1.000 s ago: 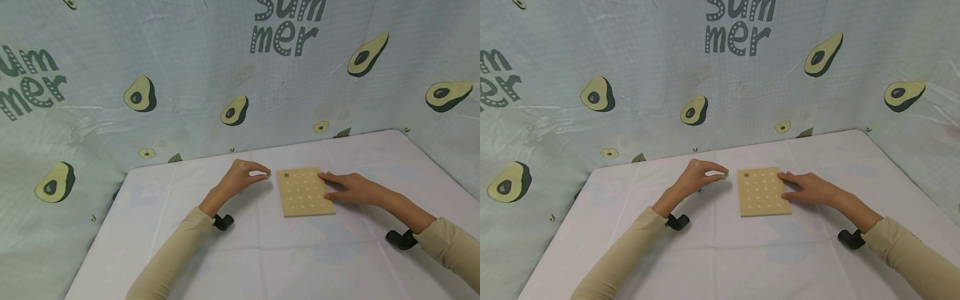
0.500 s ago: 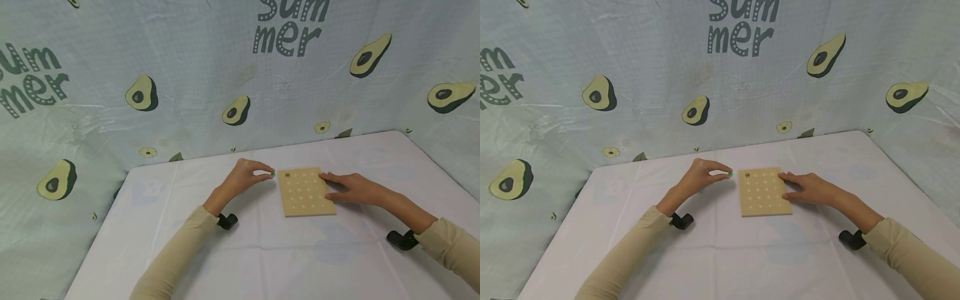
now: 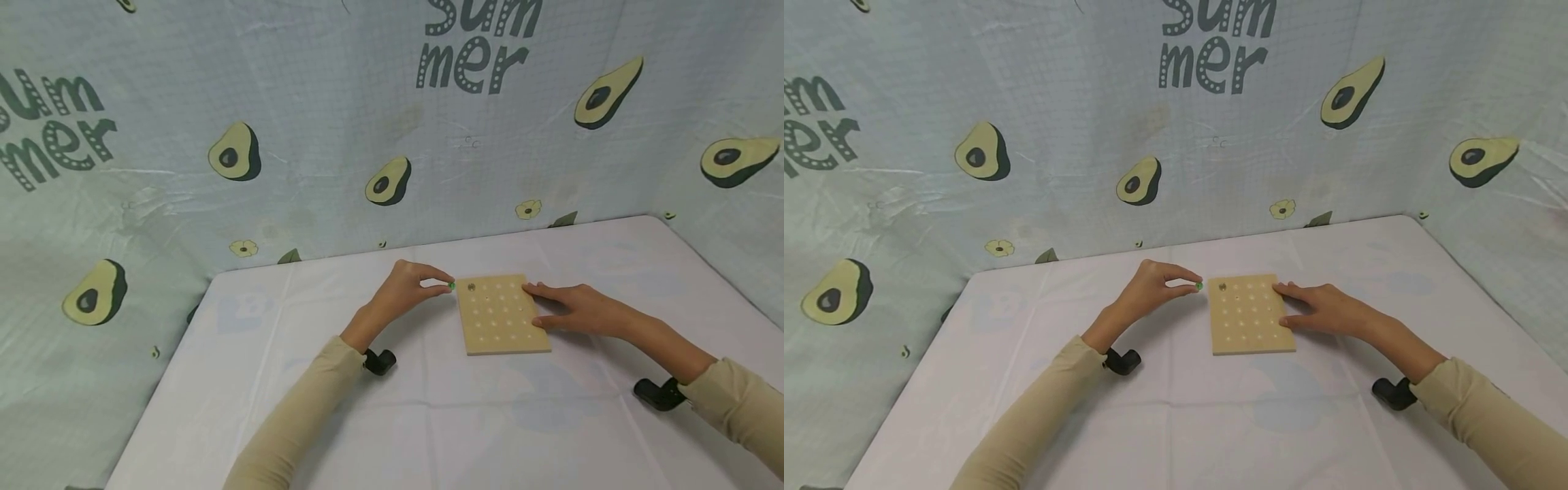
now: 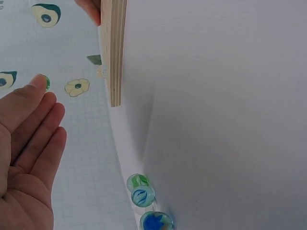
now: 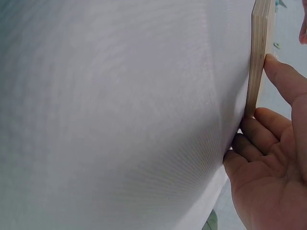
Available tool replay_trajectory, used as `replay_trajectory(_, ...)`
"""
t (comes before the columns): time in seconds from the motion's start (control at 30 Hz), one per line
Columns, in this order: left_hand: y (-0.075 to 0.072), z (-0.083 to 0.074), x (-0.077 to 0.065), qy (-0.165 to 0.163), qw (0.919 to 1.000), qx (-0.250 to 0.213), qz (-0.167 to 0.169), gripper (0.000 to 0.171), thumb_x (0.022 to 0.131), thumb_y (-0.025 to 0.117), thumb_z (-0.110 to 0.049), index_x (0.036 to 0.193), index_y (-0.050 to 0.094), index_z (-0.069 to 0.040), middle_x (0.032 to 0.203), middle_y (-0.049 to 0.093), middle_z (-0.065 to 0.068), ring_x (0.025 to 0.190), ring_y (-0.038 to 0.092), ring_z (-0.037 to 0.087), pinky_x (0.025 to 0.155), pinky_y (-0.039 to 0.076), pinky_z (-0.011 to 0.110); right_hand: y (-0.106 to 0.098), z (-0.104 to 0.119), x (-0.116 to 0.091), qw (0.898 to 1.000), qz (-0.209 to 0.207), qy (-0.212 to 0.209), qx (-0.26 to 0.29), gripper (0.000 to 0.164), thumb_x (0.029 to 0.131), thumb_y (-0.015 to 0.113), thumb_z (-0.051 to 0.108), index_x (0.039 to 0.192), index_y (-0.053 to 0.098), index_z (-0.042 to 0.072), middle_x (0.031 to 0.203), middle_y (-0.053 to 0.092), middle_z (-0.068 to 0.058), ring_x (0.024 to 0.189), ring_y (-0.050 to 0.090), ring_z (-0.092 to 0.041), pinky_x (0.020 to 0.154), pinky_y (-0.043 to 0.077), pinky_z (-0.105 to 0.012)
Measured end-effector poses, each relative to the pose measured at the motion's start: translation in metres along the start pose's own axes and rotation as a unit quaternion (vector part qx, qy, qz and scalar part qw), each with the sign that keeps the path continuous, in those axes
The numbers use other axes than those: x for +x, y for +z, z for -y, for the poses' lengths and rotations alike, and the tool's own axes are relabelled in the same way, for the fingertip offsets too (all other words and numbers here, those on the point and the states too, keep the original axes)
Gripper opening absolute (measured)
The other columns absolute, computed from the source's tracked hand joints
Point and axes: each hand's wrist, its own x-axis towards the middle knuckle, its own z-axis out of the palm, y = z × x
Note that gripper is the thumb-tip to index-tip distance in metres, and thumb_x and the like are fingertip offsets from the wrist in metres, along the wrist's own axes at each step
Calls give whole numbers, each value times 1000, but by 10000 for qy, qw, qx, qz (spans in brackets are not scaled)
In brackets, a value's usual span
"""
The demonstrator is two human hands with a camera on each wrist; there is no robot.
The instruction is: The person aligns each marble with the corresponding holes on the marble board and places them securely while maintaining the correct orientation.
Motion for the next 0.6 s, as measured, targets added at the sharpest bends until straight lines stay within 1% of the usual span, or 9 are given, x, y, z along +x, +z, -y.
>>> replay_trajectory(0.2,4,-1,4,-20,10000,-68,36,20,90,78,-15,108,80,-5,104,78,6,103,74,22,89,59,41,1,-1,0,10000,-45,-34,-80,82,93,68,56,154,44,6,151,43,-29,137,42,-50,105,41,-65)
replay_trajectory(0.37,8,-2,8,-137,9999,-65,72,20,90,78,-14,108,80,-5,104,78,6,103,74,20,90,58,40,2,-1,-1,10000,-61,-20,-38,81,93,68,54,154,44,7,151,42,-28,138,41,-50,106,40,-65)
replay_trajectory(0.5,12,-2,11,-228,9997,2,90,20,90,79,-15,108,80,-6,105,78,6,104,73,19,89,58,39,2,-1,-1,10000,-38,6,-14,83,93,67,58,154,43,7,152,42,-28,139,40,-50,106,39,-65)
replay_trajectory(0.6,15,-2,14,-230,9997,2,71,19,90,78,-15,108,80,-6,106,78,7,104,73,20,90,58,39,3,-2,0,10000,-27,27,4,84,92,66,60,155,43,8,153,41,-27,139,40,-50,107,39,-65)
